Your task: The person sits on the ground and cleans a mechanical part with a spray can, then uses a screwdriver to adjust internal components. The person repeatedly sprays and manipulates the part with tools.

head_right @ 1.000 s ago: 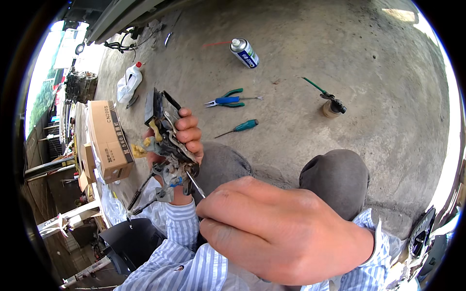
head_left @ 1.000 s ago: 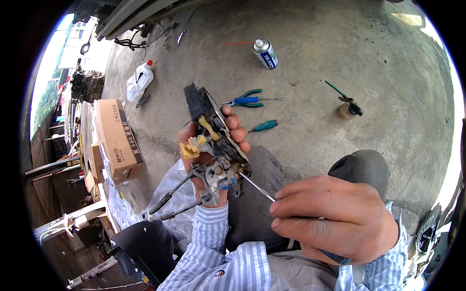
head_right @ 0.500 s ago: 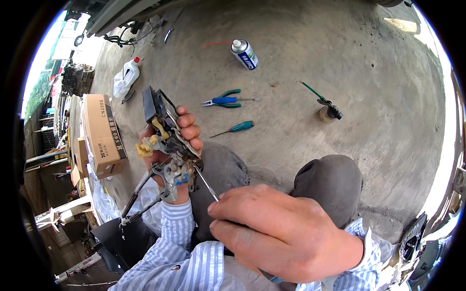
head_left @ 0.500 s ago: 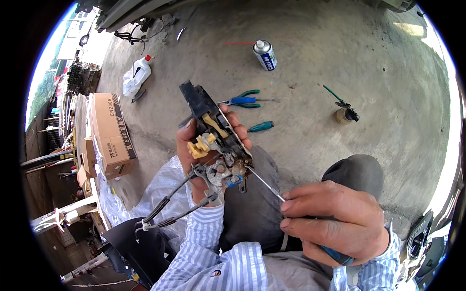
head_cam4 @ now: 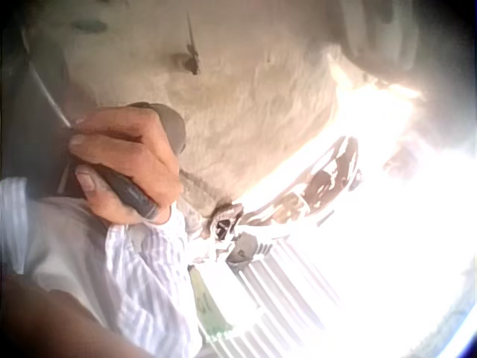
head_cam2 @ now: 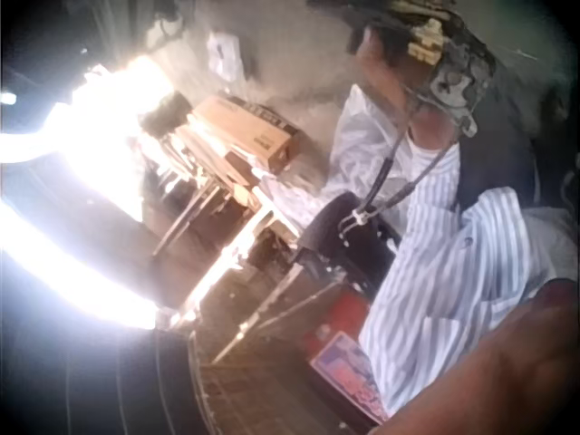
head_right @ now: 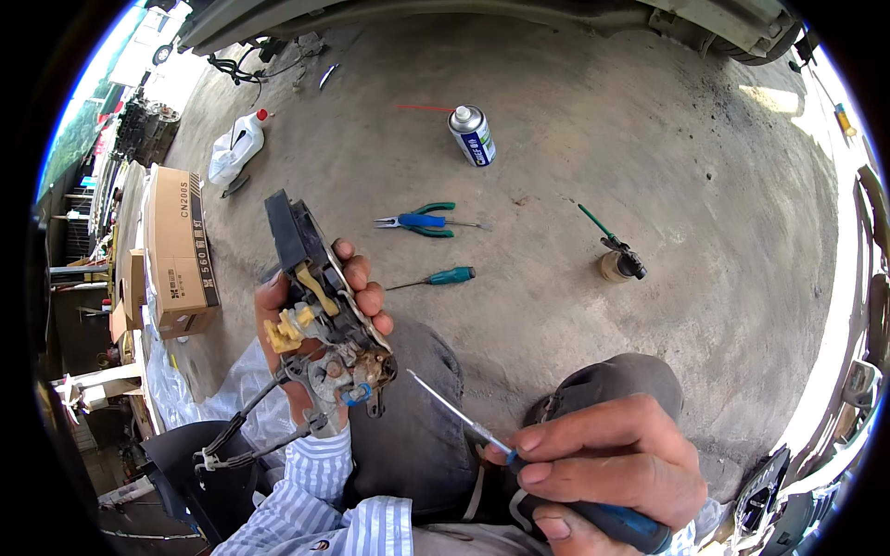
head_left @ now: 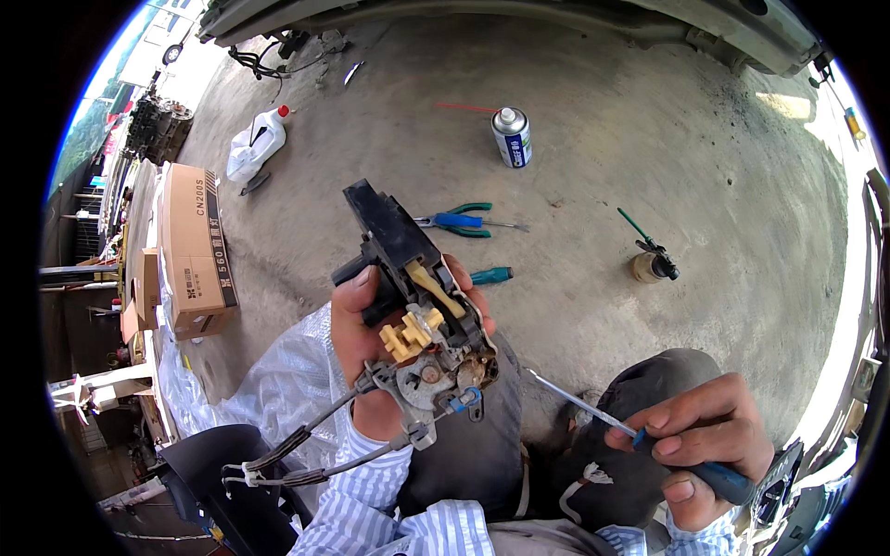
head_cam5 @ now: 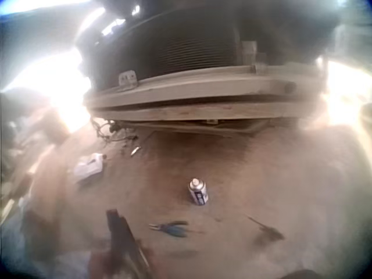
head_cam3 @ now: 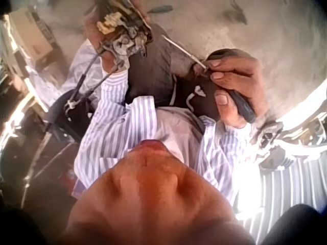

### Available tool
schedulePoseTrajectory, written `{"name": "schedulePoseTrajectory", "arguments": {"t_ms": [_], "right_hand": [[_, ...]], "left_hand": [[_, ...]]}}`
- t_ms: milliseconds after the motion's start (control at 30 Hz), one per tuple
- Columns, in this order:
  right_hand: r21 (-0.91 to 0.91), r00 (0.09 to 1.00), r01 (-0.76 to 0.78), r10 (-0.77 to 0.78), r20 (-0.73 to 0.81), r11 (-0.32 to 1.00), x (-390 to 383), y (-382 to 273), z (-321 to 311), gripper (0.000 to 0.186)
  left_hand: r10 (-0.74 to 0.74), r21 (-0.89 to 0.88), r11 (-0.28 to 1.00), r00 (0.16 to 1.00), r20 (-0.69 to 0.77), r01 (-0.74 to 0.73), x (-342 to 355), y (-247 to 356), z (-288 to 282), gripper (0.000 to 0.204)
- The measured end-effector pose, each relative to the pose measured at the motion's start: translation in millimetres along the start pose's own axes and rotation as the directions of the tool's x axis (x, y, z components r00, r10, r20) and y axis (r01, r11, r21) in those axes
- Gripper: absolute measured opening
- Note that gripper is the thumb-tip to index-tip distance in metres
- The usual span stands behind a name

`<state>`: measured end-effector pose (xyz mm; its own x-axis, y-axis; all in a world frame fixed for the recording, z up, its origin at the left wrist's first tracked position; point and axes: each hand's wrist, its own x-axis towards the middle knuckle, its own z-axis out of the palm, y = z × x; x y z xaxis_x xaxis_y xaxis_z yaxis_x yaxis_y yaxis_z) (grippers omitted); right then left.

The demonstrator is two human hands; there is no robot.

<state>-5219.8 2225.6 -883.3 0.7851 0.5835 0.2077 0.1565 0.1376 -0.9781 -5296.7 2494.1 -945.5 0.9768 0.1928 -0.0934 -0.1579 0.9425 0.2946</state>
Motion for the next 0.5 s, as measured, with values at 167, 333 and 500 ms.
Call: {"name": "schedulePoseTrajectory", "arguments": {"t_ms": [167,333,500], "right_hand": [[0.062,0.999,-0.029,0.027,0.022,0.998,-1.5,6.6,5.9,0.035],[0.001,0.979,0.088,-0.086,0.187,0.996,12.3,11.2,14.7,0.026],[0.035,0.975,0.092,-0.097,0.199,0.995,11.2,11.2,29.4,0.020]], "left_hand": [[-0.043,-0.023,0.999,0.998,0.051,0.044,-1.8,8.1,-4.1,0.060],[-0.058,-0.038,0.997,0.995,0.084,0.061,0.2,11.6,-7.7,0.059],[0.038,0.019,0.999,0.972,-0.233,-0.035,-1.3,8.2,8.3,0.055]]}}
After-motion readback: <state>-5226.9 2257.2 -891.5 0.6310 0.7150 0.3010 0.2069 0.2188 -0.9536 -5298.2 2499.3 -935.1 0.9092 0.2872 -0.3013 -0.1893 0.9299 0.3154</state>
